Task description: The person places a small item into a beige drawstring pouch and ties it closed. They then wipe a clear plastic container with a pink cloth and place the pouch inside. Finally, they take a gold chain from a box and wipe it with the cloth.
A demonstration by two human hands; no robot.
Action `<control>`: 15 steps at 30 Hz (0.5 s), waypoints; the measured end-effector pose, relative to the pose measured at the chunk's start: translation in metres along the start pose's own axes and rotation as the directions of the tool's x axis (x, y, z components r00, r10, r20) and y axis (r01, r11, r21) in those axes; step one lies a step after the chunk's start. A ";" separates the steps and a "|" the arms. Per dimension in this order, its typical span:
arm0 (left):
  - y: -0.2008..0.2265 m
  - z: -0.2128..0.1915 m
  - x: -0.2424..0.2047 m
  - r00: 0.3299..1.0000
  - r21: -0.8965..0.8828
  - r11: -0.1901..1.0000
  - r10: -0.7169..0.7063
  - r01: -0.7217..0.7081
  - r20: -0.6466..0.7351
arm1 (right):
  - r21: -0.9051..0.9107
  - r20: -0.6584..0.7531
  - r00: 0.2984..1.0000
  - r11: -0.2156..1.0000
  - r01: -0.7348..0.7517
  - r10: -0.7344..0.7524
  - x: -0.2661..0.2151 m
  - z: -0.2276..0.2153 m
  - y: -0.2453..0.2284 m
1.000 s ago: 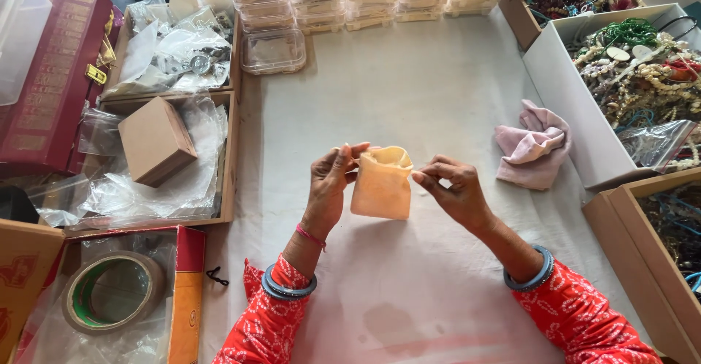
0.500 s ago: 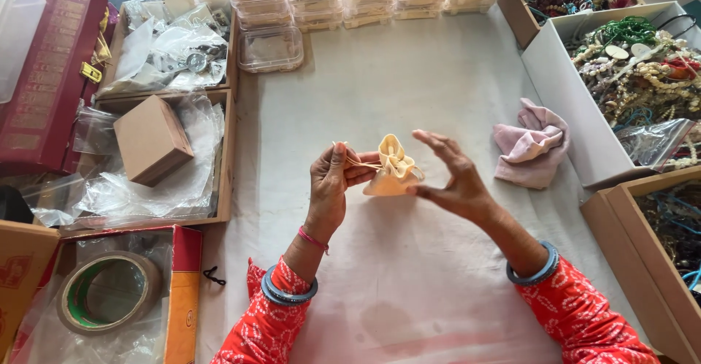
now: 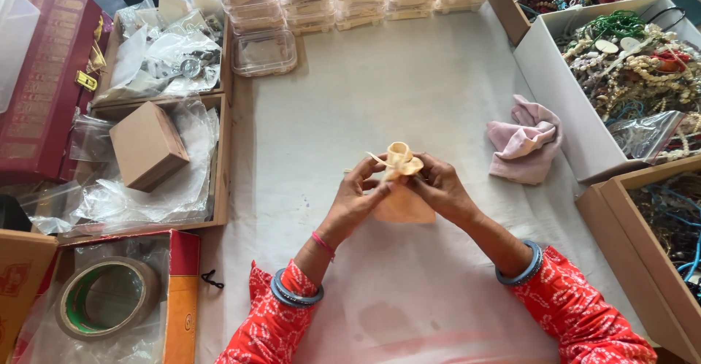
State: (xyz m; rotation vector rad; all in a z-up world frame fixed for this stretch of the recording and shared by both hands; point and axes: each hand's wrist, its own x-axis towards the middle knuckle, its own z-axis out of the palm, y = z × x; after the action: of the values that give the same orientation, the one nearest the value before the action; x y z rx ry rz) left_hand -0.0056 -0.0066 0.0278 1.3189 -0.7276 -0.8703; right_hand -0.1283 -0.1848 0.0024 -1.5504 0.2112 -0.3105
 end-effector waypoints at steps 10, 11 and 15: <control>-0.052 -0.022 0.014 0.993 -0.227 0.970 0.073 -0.092 -0.091 | -0.198 0.012 0.993 0.973 0.119 -0.119 0.003 -0.012 0.014; -0.043 -0.020 0.012 0.998 -0.227 0.973 0.022 -0.034 -0.054 | -0.266 0.021 0.985 0.949 0.168 -0.169 0.003 -0.014 0.016; -0.027 -0.020 0.007 1.000 -0.166 0.986 0.006 -0.004 0.015 | -0.323 0.033 0.984 0.930 0.176 -0.174 0.005 -0.017 0.018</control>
State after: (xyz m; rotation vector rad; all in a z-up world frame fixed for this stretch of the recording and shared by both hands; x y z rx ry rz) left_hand 0.0115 -0.0036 -0.0017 1.1627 -0.6559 -0.9184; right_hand -0.1280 -0.2025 -0.0160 -1.9023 0.1241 -0.4295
